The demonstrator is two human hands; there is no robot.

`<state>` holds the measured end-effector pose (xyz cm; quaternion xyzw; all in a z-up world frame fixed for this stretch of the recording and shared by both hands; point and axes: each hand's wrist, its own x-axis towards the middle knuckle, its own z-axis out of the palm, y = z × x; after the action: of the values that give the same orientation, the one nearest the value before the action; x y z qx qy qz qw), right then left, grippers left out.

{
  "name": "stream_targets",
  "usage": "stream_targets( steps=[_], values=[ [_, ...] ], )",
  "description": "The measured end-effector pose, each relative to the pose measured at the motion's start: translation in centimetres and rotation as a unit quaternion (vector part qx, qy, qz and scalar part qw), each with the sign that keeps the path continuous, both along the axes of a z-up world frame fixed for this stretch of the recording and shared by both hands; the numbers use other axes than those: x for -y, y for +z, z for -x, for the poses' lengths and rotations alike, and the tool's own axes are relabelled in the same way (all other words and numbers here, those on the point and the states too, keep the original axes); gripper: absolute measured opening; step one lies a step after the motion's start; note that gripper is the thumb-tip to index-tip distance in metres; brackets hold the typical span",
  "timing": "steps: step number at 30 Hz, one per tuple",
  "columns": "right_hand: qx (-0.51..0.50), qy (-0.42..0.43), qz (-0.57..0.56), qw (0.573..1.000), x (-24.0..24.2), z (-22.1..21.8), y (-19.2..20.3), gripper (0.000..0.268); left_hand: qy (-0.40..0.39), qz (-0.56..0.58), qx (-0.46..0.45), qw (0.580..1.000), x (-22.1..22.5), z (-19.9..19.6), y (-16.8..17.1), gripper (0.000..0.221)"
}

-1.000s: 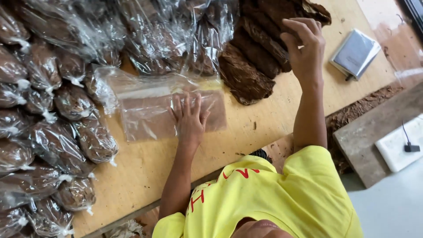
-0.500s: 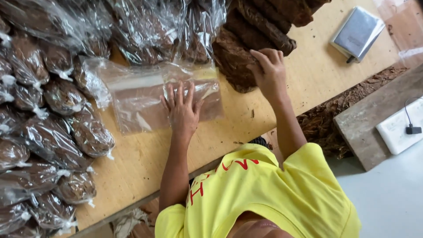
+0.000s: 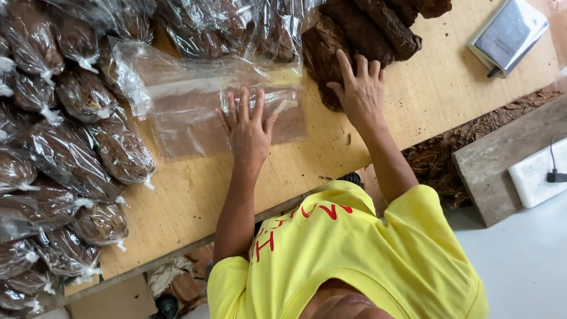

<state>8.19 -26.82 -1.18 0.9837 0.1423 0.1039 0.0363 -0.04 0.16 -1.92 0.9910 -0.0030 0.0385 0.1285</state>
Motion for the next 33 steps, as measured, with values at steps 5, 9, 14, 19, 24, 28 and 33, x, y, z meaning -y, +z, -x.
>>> stream_targets(
  steps=[5,9,14,19,24,28,33],
  values=[
    [-0.076,-0.031,-0.081,0.993,-0.1,0.6,0.5,0.056,-0.004,0.023,0.036,0.999,0.4,0.0,-0.6,0.057],
    [-0.069,-0.033,-0.150,0.986,0.9,1.2,0.8,0.058,-0.017,0.061,0.100,0.993,1.4,0.2,-0.1,0.052],
    [-0.183,0.016,-0.685,0.705,1.7,4.4,2.8,0.048,-0.084,0.374,0.120,0.916,3.4,0.6,-0.7,0.036],
    [-0.268,-0.067,-0.867,0.414,0.6,5.2,1.3,0.036,-0.085,0.725,-0.078,0.679,6.6,0.8,1.0,0.063],
    [-0.315,-0.052,-0.855,0.409,-1.2,5.9,0.4,0.042,0.002,0.846,-0.170,0.506,7.8,-0.4,1.8,0.084],
    [-0.348,-0.033,-0.845,0.404,-2.4,6.3,0.1,0.049,0.112,0.832,-0.116,0.531,8.4,-0.7,4.0,0.029],
    [-0.341,0.068,-0.810,0.472,-2.3,6.0,1.2,0.061,0.166,0.808,-0.084,0.559,7.7,-0.9,3.0,0.022]
  ],
)
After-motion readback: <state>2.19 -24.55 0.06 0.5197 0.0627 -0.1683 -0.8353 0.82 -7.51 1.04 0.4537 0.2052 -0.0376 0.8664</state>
